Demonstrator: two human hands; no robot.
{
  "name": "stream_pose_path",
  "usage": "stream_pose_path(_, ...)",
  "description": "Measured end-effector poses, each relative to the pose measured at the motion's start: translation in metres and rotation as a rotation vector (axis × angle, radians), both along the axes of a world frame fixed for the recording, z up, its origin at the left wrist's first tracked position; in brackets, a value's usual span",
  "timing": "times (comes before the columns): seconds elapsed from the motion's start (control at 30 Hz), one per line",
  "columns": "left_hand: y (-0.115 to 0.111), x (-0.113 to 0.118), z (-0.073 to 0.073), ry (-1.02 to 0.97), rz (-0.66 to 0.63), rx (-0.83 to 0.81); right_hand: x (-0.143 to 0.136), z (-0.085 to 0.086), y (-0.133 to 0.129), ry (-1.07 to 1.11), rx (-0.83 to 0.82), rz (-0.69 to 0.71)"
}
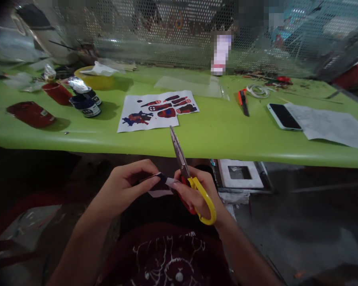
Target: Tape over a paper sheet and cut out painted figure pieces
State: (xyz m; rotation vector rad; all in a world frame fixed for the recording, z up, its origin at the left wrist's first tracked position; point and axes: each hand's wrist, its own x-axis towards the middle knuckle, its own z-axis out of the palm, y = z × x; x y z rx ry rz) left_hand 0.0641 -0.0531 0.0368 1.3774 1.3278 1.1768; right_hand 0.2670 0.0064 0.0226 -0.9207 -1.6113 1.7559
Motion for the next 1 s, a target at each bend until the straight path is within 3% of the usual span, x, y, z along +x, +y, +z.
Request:
stream_pose_path(0.17, -0.001, 0.006, -0.005, 0.06, 0.155, 0.134, 0.002, 0.005, 0.014, -0.04, 0.238, -0.063)
stream_pose_path(0.27, -0.007, 0.009, -0.014, 0.084, 0.322, 0.237, 0.005, 0.005, 0.021, -0.075, 0.512, -0.118)
stream_pose_path(0.37, -0.017, 0.015, -0.024, -0.059, 0.422, 0.133, 0.007, 0.005, 0.026, -0.102, 0.832, -0.211)
stream_pose_path(0.4, -0.02, 0.019, -0.029, -0.165, 0.382, 0.046, 0.007, 0.005, 0.027, -0.099, 0.905, -0.228)
stream_pose_path(0.5, -0.026, 0.036, -0.04, -0.581, 0.097, -0.221, 0.009, 0.003, 0.029, -0.06, 1.014, -0.217)
stream_pose_path(0.6, -0.026, 0.054, -0.043, -0.869, -0.051, -0.298, 0.009, 0.001, 0.029, -0.02, 1.076, -0.174)
stream_pose_path(0.77, -0.015, 0.059, -0.032, -0.948, 0.0, -0.25, 0.012, 0.004, 0.024, -0.052, 1.119, -0.136)
stream_pose_path(1.0, -0.003, 0.053, -0.033, -0.985, -0.132, -0.317, 0.022, 0.005, 0.029, -0.034, 1.106, -0.059)
